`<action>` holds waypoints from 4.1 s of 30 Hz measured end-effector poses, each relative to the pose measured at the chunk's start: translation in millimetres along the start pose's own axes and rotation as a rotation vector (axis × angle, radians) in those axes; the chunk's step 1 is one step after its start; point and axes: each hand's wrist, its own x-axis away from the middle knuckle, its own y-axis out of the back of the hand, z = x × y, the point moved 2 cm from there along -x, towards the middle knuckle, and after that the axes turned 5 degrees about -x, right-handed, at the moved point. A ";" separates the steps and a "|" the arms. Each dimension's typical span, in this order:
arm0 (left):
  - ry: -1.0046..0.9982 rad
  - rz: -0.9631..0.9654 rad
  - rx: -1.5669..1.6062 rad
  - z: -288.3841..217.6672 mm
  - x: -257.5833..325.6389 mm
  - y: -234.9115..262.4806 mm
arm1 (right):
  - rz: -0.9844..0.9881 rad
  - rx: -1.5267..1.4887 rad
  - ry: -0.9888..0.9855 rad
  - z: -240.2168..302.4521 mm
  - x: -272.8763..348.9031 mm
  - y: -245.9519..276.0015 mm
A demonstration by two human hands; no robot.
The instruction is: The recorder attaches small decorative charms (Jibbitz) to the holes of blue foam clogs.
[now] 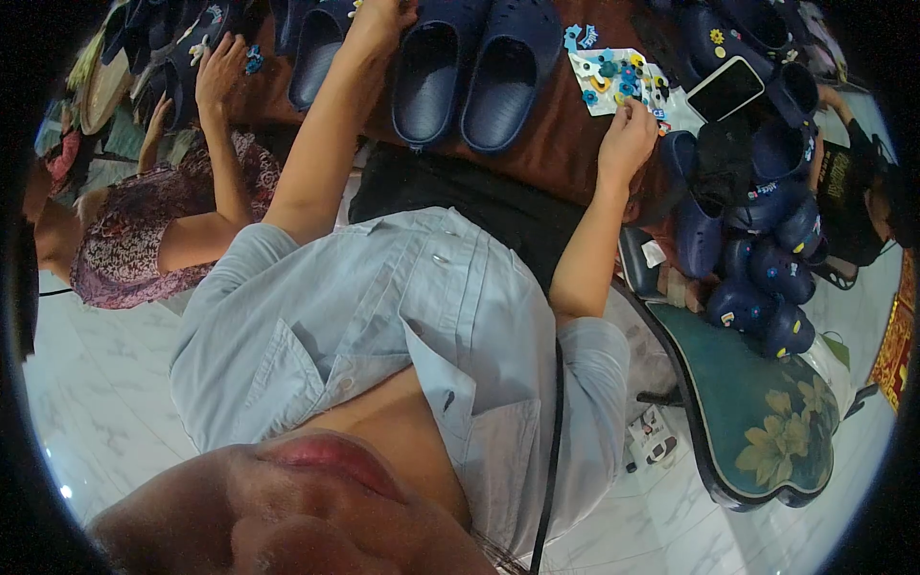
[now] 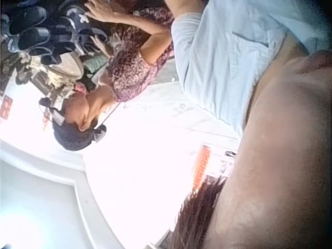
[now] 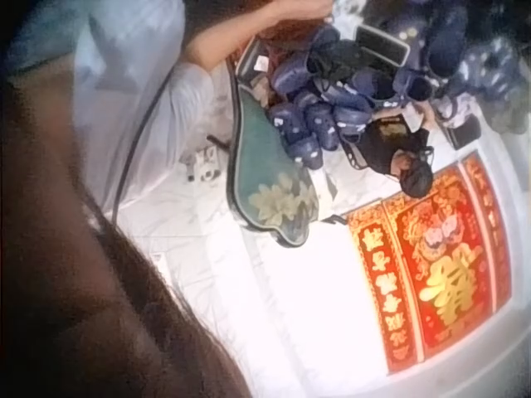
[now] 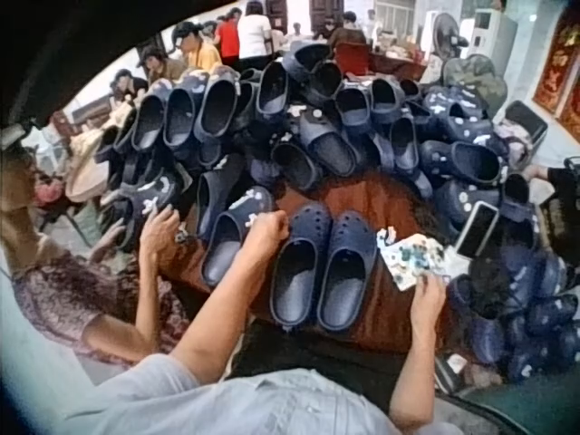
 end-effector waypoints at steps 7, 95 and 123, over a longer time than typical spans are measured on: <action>0.097 -0.004 0.086 2.6 1.0 -2.5 | 0.047 -0.120 0.019 36.6 12.1 -19.7; -0.162 0.092 0.010 -114.0 81.5 -25.5 | 0.293 0.098 0.340 21.3 -59.8 -18.7; -0.179 0.072 0.083 -110.9 78.2 -33.7 | 0.101 -0.916 -0.285 53.6 -84.2 -103.2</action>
